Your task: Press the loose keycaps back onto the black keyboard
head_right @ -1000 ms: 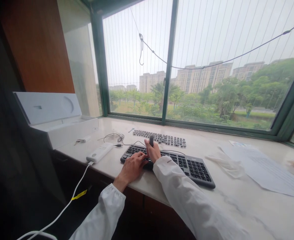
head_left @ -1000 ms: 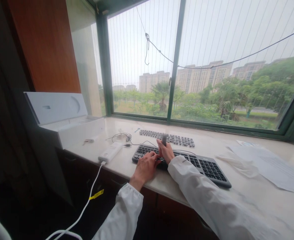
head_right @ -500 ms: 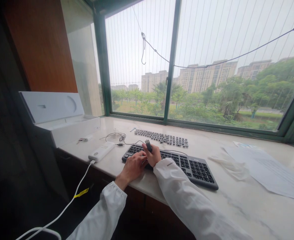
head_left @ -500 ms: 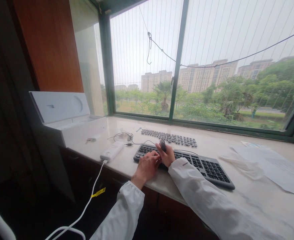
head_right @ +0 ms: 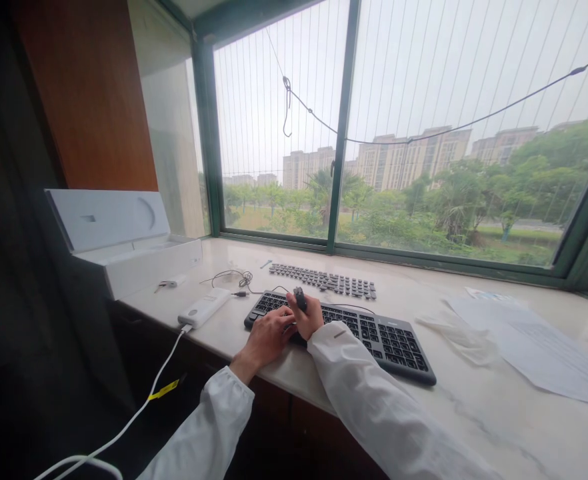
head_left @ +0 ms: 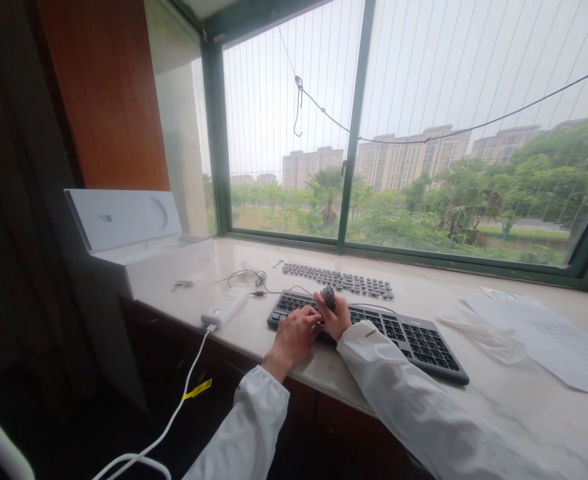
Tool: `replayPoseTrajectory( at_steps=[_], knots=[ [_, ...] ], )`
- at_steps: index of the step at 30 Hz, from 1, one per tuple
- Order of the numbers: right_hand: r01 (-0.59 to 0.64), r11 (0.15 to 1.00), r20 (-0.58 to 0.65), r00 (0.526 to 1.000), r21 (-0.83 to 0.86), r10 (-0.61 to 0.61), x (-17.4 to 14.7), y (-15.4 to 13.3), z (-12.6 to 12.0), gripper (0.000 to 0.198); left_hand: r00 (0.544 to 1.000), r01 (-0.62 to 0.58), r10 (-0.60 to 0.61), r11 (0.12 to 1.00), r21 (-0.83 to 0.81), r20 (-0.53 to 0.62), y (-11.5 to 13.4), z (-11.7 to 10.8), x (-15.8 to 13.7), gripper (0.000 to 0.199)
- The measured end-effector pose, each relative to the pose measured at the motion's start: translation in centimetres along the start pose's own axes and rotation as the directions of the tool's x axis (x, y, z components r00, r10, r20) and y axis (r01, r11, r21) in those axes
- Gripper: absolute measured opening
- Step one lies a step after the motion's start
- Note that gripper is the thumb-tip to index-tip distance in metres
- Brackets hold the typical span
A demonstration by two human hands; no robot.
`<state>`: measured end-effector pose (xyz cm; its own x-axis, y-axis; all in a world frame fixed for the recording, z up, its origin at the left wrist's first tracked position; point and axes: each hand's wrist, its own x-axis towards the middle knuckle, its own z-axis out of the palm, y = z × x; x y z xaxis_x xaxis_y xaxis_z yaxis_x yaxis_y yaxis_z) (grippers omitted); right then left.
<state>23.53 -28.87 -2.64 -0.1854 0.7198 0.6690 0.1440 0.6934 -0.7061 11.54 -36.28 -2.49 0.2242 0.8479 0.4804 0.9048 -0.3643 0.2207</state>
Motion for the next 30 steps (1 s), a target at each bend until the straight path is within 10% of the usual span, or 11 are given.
replayPoseTrajectory(
  at_steps=[11, 19, 30],
  knots=[
    [0.191, 0.937, 0.042, 0.982, -0.293, -0.187, 1.6, -2.6, -2.0, 0.044, 0.999, 0.032, -0.032, 0.999, -0.004, -0.028, 0.5, -0.1, 0.0, 0.019],
    [0.392, 0.511, 0.505, 0.857, -0.765, 0.099, 3.4, -0.9, -7.6, 0.011, 0.998, 0.055, -0.055, 0.998, -0.009, -0.036, 1.0, -0.7, -0.2, 0.017],
    [0.319, 0.649, 0.594, 0.762, -0.69, 0.258, 3.9, -0.4, -8.7, 0.033, 0.996, 0.082, -0.08, 0.996, 0.038, -0.05, 1.3, -1.0, -0.4, 0.021]
  ],
)
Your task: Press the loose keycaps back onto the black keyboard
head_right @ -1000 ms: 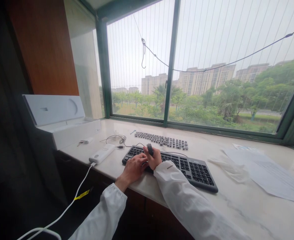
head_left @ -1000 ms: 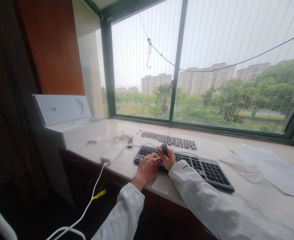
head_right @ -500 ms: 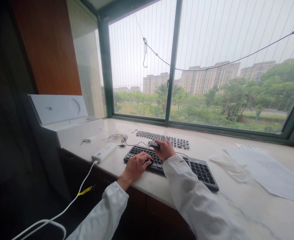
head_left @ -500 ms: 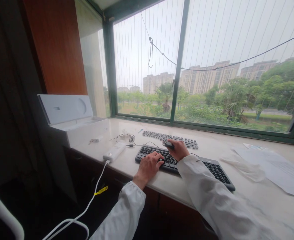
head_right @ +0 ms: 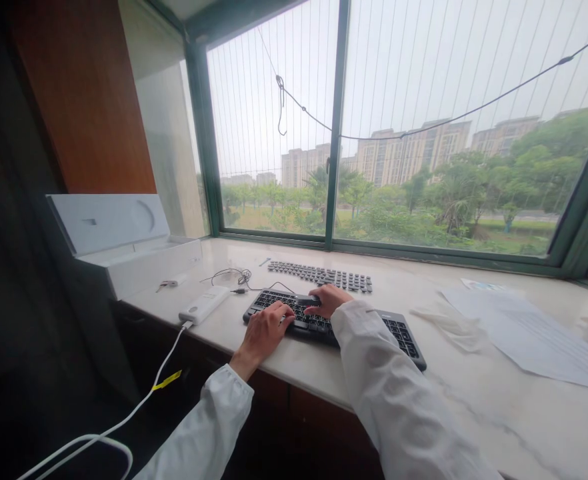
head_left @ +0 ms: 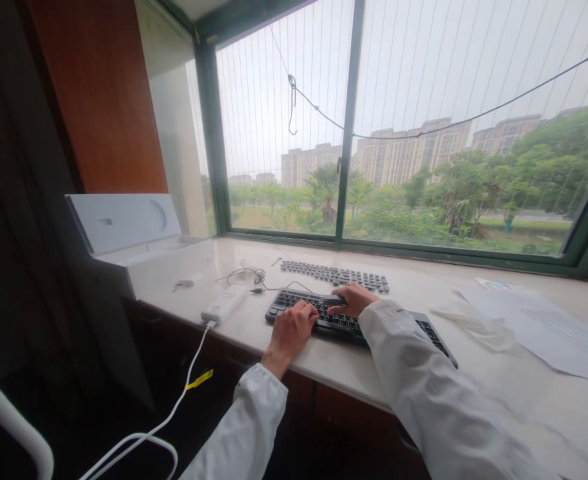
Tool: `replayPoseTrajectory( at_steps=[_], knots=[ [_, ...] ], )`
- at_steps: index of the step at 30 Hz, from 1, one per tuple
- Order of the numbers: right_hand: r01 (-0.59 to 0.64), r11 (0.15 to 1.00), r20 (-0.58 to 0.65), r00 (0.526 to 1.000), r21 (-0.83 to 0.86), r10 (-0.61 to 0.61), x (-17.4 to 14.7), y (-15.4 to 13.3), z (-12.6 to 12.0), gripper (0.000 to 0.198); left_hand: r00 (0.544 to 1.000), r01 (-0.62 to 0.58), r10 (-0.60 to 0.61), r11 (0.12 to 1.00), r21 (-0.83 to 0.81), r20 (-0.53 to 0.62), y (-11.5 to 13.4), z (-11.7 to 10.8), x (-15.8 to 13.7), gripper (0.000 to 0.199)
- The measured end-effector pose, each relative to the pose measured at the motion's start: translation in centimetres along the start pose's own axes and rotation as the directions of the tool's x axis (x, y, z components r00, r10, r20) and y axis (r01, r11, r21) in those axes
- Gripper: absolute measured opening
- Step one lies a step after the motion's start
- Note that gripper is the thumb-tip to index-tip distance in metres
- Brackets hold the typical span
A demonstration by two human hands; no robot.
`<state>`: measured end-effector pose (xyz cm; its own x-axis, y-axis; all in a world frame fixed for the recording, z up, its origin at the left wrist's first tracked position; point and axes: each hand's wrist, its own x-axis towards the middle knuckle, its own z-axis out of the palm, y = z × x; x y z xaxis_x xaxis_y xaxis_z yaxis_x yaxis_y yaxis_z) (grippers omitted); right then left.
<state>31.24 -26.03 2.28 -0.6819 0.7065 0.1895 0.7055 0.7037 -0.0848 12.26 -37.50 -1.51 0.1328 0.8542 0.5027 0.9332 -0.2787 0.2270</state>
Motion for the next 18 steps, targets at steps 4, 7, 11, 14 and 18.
replayPoseTrajectory(
  at_steps=[4, 7, 11, 14, 18],
  knots=[
    [-0.006, 0.997, 0.104, 0.995, 0.074, -0.001, 0.2, 1.1, 0.5, 0.031, 0.999, 0.028, -0.028, 1.0, 0.014, 0.016, 0.2, -0.1, 0.0, 0.022],
    [-0.008, 0.992, 0.108, 0.994, 0.127, -0.006, 0.3, 1.3, 1.1, 0.026, 0.998, 0.055, -0.056, 0.998, 0.018, 0.038, 0.4, -0.2, 0.0, 0.023],
    [0.0, 0.984, 0.049, 0.999, 0.179, -0.009, 0.5, 1.0, 1.6, 0.026, 0.999, 0.043, -0.043, 0.999, -0.007, 0.027, 0.4, -0.3, 0.0, 0.022],
    [0.024, 0.973, 0.038, 0.999, 0.231, -0.034, 0.6, 0.7, 1.7, 0.031, 1.0, 0.029, -0.029, 0.999, -0.032, 0.013, 0.3, -0.2, 0.0, 0.023],
    [0.054, 0.939, 0.079, 0.993, 0.34, -0.085, 0.5, 0.3, 1.2, 0.043, 1.0, -0.003, 0.002, 0.997, -0.076, -0.012, 0.1, -0.2, -0.1, 0.025]
  ],
)
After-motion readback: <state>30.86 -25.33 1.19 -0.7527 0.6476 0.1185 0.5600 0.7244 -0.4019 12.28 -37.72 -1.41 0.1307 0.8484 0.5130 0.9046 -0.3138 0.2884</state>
